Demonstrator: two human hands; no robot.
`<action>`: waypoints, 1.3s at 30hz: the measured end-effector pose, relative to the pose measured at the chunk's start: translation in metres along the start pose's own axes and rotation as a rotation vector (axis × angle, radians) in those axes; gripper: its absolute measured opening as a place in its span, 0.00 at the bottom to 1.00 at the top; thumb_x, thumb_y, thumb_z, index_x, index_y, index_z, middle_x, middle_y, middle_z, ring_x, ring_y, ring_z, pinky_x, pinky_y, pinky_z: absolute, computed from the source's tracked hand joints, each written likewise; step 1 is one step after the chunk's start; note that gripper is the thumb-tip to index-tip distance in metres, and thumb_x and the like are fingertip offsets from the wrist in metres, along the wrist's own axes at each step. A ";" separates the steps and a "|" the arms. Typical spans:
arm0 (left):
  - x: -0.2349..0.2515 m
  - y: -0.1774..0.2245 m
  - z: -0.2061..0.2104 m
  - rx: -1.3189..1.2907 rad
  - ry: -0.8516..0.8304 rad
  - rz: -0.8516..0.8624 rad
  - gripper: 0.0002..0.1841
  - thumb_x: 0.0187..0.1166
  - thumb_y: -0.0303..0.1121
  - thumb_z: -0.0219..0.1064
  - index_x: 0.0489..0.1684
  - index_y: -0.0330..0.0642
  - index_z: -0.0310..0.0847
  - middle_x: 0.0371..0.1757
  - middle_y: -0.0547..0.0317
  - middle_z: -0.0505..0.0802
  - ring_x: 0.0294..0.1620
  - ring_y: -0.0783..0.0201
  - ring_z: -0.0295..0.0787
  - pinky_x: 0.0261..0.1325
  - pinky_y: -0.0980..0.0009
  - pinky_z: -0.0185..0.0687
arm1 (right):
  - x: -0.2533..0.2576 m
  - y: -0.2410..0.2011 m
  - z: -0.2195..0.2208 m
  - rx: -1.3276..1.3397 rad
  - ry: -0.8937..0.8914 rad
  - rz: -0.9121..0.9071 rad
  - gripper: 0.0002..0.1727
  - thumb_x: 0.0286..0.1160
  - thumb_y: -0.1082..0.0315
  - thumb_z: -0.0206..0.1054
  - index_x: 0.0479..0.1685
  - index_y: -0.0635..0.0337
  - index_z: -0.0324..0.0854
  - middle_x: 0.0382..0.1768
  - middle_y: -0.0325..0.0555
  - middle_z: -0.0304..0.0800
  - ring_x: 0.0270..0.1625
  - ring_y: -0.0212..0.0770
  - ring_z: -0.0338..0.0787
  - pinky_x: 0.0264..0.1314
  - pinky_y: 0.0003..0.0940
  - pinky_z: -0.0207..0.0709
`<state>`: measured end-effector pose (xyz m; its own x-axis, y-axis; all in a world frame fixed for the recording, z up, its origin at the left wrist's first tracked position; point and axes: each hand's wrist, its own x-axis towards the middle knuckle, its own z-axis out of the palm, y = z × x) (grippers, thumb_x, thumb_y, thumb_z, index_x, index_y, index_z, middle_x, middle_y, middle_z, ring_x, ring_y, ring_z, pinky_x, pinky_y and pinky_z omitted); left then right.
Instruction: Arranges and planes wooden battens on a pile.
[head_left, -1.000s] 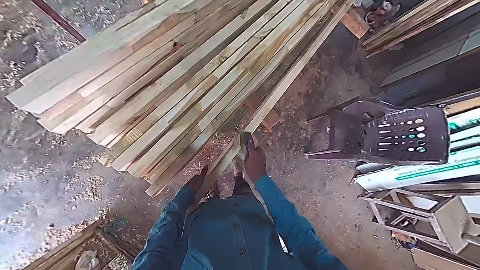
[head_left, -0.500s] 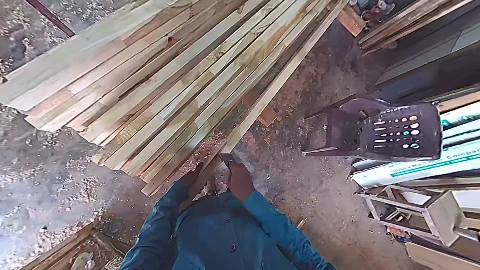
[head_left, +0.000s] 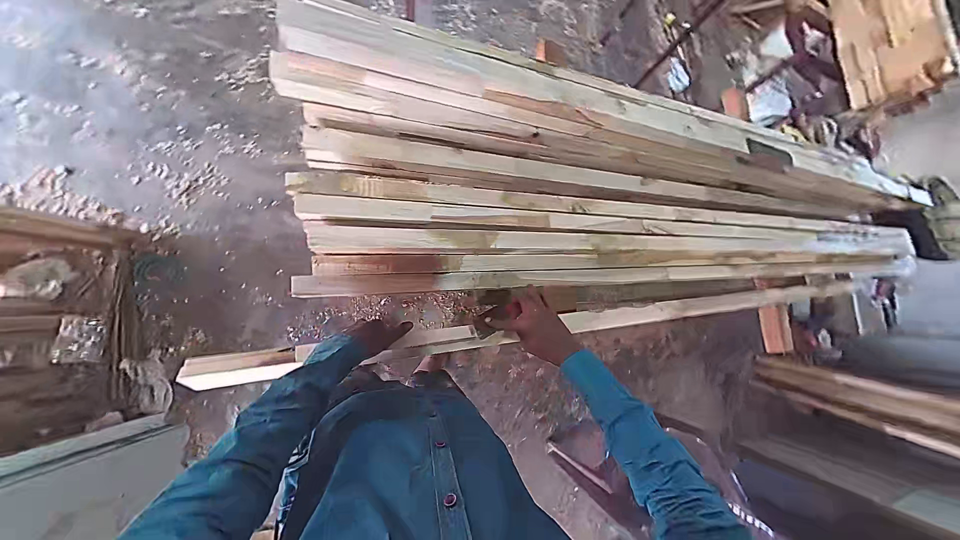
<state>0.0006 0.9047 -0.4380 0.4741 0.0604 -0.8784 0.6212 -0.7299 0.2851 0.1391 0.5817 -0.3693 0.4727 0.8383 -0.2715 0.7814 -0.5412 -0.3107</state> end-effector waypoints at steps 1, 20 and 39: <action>0.001 -0.002 0.002 -0.006 0.017 0.004 0.53 0.80 0.78 0.41 0.60 0.27 0.85 0.67 0.26 0.87 0.75 0.31 0.80 0.75 0.29 0.68 | 0.012 0.000 -0.001 -0.065 -0.065 -0.087 0.32 0.73 0.73 0.65 0.66 0.14 0.86 0.64 0.58 0.86 0.76 0.65 0.76 0.83 0.73 0.52; 0.031 -0.036 -0.030 -0.029 -0.025 0.043 0.51 0.82 0.76 0.40 0.59 0.28 0.87 0.64 0.28 0.89 0.72 0.33 0.83 0.76 0.29 0.69 | -0.091 0.040 -0.036 0.276 0.035 0.326 0.17 0.79 0.71 0.65 0.61 0.51 0.93 0.56 0.58 0.92 0.61 0.61 0.88 0.70 0.69 0.70; -0.005 -0.177 -0.100 0.292 -0.207 0.190 0.46 0.91 0.64 0.25 0.74 0.30 0.77 0.71 0.26 0.84 0.75 0.33 0.80 0.77 0.32 0.68 | 0.085 -0.355 0.152 1.557 0.746 0.810 0.23 0.87 0.65 0.60 0.78 0.61 0.77 0.61 0.50 0.91 0.50 0.40 0.94 0.56 0.38 0.91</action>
<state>-0.0497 1.1014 -0.4454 0.4093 -0.2107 -0.8877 0.3169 -0.8795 0.3549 -0.1602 0.8355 -0.4208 0.8708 0.0139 -0.4915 -0.4917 0.0237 -0.8704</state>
